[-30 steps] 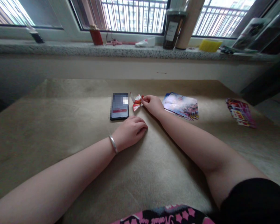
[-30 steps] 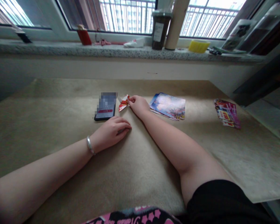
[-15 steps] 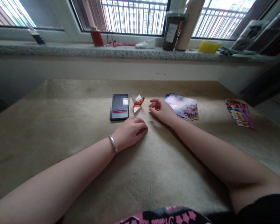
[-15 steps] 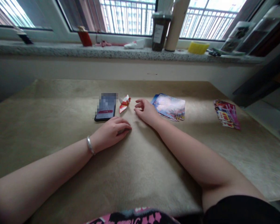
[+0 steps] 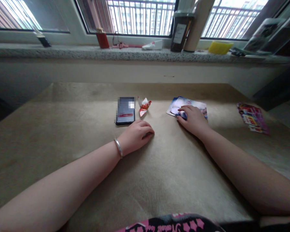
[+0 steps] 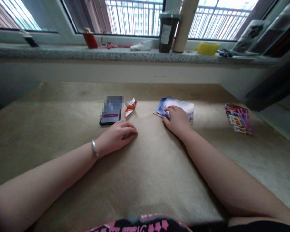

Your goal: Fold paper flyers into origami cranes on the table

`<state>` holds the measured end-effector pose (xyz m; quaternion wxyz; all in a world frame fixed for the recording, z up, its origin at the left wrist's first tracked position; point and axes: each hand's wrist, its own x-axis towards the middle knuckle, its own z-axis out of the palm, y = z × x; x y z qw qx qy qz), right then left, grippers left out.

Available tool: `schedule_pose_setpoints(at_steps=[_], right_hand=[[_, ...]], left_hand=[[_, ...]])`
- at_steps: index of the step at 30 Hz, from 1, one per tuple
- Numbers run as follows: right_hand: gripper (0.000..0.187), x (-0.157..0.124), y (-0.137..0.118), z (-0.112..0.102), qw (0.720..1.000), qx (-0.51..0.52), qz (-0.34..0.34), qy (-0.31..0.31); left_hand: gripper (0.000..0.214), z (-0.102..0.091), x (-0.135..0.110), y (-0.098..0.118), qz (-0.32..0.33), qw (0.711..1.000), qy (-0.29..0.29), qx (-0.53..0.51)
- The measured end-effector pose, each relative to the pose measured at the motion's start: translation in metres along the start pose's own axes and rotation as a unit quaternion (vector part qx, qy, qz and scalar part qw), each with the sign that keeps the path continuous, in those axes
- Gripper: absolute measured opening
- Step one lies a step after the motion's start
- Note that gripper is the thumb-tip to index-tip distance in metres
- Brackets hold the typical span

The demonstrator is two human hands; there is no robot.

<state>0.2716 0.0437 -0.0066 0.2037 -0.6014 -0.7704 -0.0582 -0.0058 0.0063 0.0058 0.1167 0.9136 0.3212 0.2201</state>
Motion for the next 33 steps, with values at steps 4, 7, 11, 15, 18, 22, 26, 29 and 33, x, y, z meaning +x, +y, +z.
schedule_pose_setpoints(at_steps=[4,7,11,15,18,22,26,29,33], right_hand=[[0.039,0.003,-0.001,-0.003,0.999,-0.036,0.018,-0.028],[0.038,0.003,-0.003,-0.006,0.997,-0.052,0.031,-0.051],[0.029,0.002,-0.002,-0.010,0.996,-0.063,0.024,-0.063],[0.025,0.001,0.001,-0.011,0.997,-0.053,0.011,-0.063],[0.028,0.000,0.002,-0.012,0.996,-0.060,0.023,-0.059],[0.025,-0.002,-0.001,-0.015,0.994,-0.081,0.042,-0.059],[0.019,-0.007,-0.009,-0.023,0.994,-0.083,0.026,-0.059],[0.014,-0.012,-0.017,-0.028,0.993,-0.089,-0.022,-0.072],[0.012,-0.016,-0.025,-0.029,0.989,-0.051,-0.091,-0.103]], left_hand=[[0.016,0.001,0.000,-0.001,0.005,1.000,0.003,0.003],[0.016,0.002,0.001,0.000,0.006,1.000,0.003,0.004],[0.015,0.002,0.002,0.001,0.005,1.000,0.003,0.004],[0.015,0.002,0.001,0.003,0.006,1.000,0.001,0.004],[0.015,0.001,0.001,0.003,0.005,1.000,-0.002,0.004],[0.016,0.001,0.001,0.003,0.009,1.000,-0.003,0.006],[0.016,0.001,0.001,0.002,0.010,1.000,-0.001,0.007],[0.017,0.001,0.002,0.001,0.011,1.000,-0.005,0.005],[0.016,0.001,0.002,0.002,0.010,1.000,-0.003,0.005]])
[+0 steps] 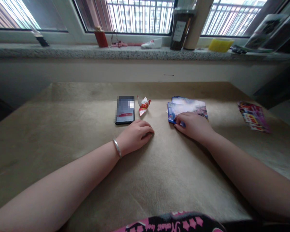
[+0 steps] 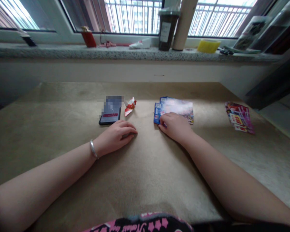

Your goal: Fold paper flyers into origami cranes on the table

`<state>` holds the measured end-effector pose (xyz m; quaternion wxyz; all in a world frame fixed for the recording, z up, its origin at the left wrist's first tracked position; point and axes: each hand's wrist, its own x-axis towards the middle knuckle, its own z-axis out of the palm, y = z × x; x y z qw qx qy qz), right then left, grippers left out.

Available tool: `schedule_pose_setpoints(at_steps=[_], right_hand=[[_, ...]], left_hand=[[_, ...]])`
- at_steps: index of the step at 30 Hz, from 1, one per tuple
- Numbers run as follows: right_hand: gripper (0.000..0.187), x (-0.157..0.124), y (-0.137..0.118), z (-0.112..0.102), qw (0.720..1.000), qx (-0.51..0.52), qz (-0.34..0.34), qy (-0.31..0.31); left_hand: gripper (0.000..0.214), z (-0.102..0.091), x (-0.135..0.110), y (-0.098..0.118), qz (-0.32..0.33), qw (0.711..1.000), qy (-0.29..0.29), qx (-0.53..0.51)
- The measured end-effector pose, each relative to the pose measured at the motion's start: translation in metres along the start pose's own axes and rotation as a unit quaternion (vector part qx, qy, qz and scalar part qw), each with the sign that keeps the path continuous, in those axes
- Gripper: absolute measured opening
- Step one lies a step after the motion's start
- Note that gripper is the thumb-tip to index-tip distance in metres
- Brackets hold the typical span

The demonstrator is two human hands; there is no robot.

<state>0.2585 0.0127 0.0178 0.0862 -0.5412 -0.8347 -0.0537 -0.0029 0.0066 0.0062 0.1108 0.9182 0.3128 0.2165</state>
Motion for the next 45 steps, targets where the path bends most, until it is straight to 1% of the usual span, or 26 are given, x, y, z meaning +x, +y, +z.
schedule_pose_setpoints(at_steps=[2,5,8,10,12,15,18,20,23,29,32,34,37,39,41,43,45], right_hand=[[0.012,0.000,-0.002,0.001,1.000,0.005,-0.010,0.005],[0.019,-0.001,-0.003,0.002,0.999,-0.001,-0.031,0.044],[0.018,-0.002,-0.006,-0.001,0.994,0.008,-0.071,0.079],[0.017,-0.003,-0.010,-0.004,0.991,0.036,-0.102,0.077],[0.016,-0.004,-0.014,-0.006,0.988,0.077,-0.126,0.049],[0.014,-0.004,-0.019,-0.005,0.983,0.129,-0.132,0.011],[0.012,-0.002,-0.022,-0.003,0.964,0.203,-0.170,-0.015],[0.010,-0.001,-0.022,-0.002,0.951,0.247,-0.187,-0.029],[0.008,-0.002,-0.021,-0.002,0.932,0.301,-0.194,-0.052],[0.010,-0.004,-0.019,-0.003,0.885,0.382,-0.236,-0.119],[0.008,-0.004,-0.016,-0.001,0.872,0.411,-0.225,-0.141],[0.006,-0.004,-0.014,0.000,0.869,0.420,-0.207,-0.159],[0.007,-0.004,-0.011,-0.002,0.865,0.431,-0.175,-0.187],[0.009,-0.004,-0.009,-0.003,0.870,0.430,-0.145,-0.191],[0.012,-0.004,-0.006,-0.003,0.883,0.416,-0.111,-0.186],[0.013,-0.005,-0.003,-0.001,0.892,0.405,-0.084,-0.183],[0.013,-0.005,0.000,0.002,0.889,0.413,-0.075,-0.182]], left_hand=[[0.017,0.000,0.000,0.000,0.000,1.000,0.001,0.002],[0.016,-0.001,0.000,0.000,-0.002,1.000,-0.001,0.006],[0.017,-0.001,0.000,0.000,-0.003,1.000,-0.001,0.003],[0.018,-0.001,0.000,0.000,-0.009,1.000,0.005,-0.003],[0.019,0.000,0.000,0.000,-0.016,1.000,0.022,-0.011],[0.019,0.000,0.001,0.000,-0.017,0.998,0.054,-0.020],[0.020,0.000,0.002,0.000,-0.007,0.998,0.064,-0.016],[0.020,-0.001,0.002,0.000,0.006,0.998,0.062,-0.006],[0.020,-0.003,0.002,0.001,0.023,0.999,0.047,0.009],[0.021,-0.004,0.001,0.003,0.024,0.999,0.021,0.035],[0.024,-0.001,0.000,0.002,0.025,0.998,0.018,0.054],[0.027,0.001,-0.001,0.001,0.023,0.997,0.019,0.073],[0.032,0.002,-0.002,0.001,0.004,0.995,-0.006,0.101],[0.034,0.000,-0.003,0.002,-0.006,0.994,-0.033,0.107],[0.032,-0.002,-0.004,0.004,-0.001,0.993,-0.052,0.102],[0.029,-0.005,-0.005,0.006,0.013,0.994,-0.054,0.094],[0.028,-0.007,-0.006,0.008,0.033,0.994,-0.053,0.092]])
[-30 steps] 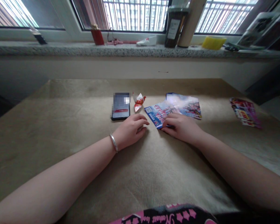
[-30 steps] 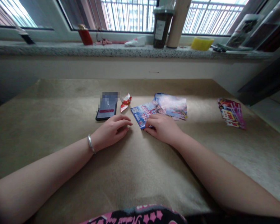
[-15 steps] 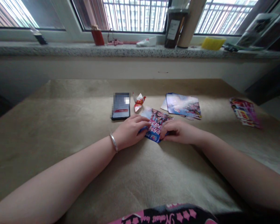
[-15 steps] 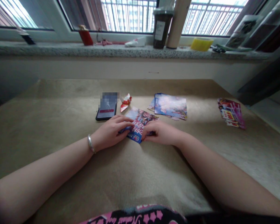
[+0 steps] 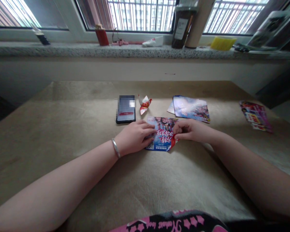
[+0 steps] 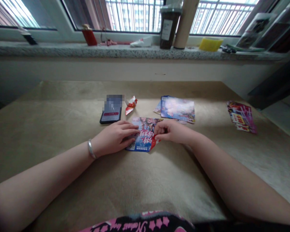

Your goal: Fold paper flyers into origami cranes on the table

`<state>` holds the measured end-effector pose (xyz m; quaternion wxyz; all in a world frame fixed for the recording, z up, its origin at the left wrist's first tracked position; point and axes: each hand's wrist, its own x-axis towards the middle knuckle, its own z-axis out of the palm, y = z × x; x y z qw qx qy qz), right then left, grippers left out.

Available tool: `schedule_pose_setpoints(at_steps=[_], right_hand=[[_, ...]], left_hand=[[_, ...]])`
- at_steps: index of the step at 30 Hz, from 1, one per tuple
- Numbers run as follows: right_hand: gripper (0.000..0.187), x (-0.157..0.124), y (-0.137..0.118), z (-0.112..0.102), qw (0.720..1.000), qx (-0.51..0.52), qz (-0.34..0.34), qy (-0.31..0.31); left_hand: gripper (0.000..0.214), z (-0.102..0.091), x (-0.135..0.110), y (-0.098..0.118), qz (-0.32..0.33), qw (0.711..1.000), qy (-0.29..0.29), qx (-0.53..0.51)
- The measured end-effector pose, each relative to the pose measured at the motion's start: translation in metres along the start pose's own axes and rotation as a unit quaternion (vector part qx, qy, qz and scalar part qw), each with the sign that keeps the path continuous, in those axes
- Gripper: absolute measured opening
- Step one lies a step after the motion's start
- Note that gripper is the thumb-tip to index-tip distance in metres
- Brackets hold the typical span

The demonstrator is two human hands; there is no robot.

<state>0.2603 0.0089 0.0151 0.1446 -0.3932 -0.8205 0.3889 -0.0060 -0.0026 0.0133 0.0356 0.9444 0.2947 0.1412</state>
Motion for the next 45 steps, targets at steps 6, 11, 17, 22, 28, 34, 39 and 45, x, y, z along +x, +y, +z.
schedule_pose_setpoints(at_steps=[6,11,17,22,28,34,39,45], right_hand=[[0.012,0.002,0.004,0.005,0.999,0.010,0.003,0.043],[0.011,0.008,-0.004,0.017,0.996,-0.014,-0.003,0.086],[0.011,0.014,-0.008,0.034,0.991,0.025,0.011,0.133],[0.007,0.017,-0.012,0.036,0.983,-0.070,-0.005,0.172],[0.012,0.019,-0.011,0.037,0.977,-0.089,-0.027,0.191],[0.013,0.015,-0.012,0.032,0.961,-0.132,-0.120,0.213],[0.013,0.004,-0.015,0.015,0.959,-0.165,-0.165,0.164],[0.016,0.004,-0.002,-0.001,0.964,-0.162,-0.205,0.044]], left_hand=[[0.028,0.002,0.000,0.002,0.063,0.998,-0.014,0.003],[0.028,0.005,0.001,0.006,0.109,0.994,-0.009,-0.011],[0.030,0.006,0.001,0.007,0.117,0.993,-0.004,-0.015],[0.032,0.008,0.003,0.008,0.116,0.993,-0.012,-0.015],[0.032,0.011,0.005,0.008,0.088,0.996,-0.016,0.012],[0.033,0.010,0.004,0.011,0.074,0.997,-0.018,0.020],[0.031,0.007,0.004,0.011,0.063,0.998,-0.013,0.025],[0.030,0.007,0.005,0.005,0.051,0.998,-0.009,0.033]])
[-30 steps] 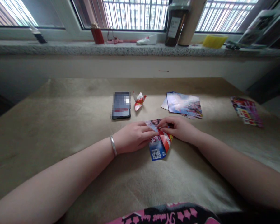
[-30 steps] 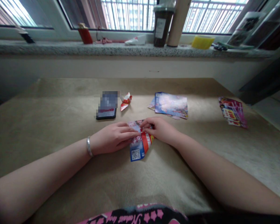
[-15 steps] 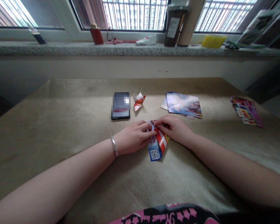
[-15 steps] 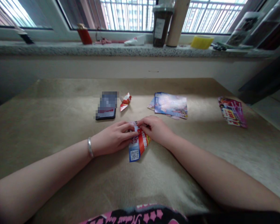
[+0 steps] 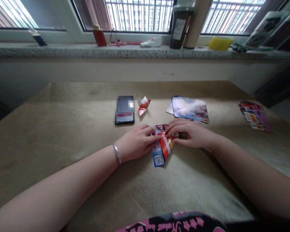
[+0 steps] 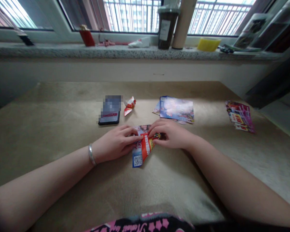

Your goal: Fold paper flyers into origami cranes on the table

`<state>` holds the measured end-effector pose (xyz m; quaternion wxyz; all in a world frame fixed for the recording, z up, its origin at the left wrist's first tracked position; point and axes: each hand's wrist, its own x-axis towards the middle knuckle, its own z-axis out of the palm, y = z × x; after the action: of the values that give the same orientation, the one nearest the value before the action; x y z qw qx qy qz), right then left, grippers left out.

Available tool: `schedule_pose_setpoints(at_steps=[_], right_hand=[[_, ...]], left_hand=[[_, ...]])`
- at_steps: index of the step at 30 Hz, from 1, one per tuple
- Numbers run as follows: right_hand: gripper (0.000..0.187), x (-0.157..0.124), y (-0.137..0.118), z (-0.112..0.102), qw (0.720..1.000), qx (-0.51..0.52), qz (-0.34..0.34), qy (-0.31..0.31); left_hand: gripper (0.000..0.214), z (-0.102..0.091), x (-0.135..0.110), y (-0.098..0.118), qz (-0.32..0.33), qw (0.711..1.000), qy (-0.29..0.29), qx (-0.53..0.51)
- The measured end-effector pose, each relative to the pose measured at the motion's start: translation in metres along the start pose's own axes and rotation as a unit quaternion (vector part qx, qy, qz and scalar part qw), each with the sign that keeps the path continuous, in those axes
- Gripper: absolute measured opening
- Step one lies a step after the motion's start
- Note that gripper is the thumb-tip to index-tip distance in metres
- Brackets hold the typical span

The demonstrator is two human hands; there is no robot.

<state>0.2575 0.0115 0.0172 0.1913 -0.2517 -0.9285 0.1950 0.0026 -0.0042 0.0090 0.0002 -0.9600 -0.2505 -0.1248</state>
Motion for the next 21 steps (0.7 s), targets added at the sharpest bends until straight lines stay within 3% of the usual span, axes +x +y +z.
schedule_pose_setpoints(at_steps=[8,12,17,21], right_hand=[[0.028,0.000,0.016,0.000,0.999,-0.026,-0.020,-0.032],[0.025,-0.001,0.020,0.006,0.999,-0.044,-0.017,0.004],[0.021,0.001,0.017,0.011,0.992,-0.110,-0.010,0.062],[0.023,-0.003,0.009,0.007,0.989,-0.129,-0.004,0.070]], left_hand=[[0.028,-0.008,-0.001,-0.028,0.047,0.995,-0.049,-0.069],[0.031,-0.008,-0.004,-0.036,0.055,0.995,-0.054,-0.070],[0.031,-0.012,-0.004,-0.026,0.023,0.997,-0.055,-0.050],[0.031,-0.017,-0.008,-0.010,0.016,0.999,-0.043,-0.011]])
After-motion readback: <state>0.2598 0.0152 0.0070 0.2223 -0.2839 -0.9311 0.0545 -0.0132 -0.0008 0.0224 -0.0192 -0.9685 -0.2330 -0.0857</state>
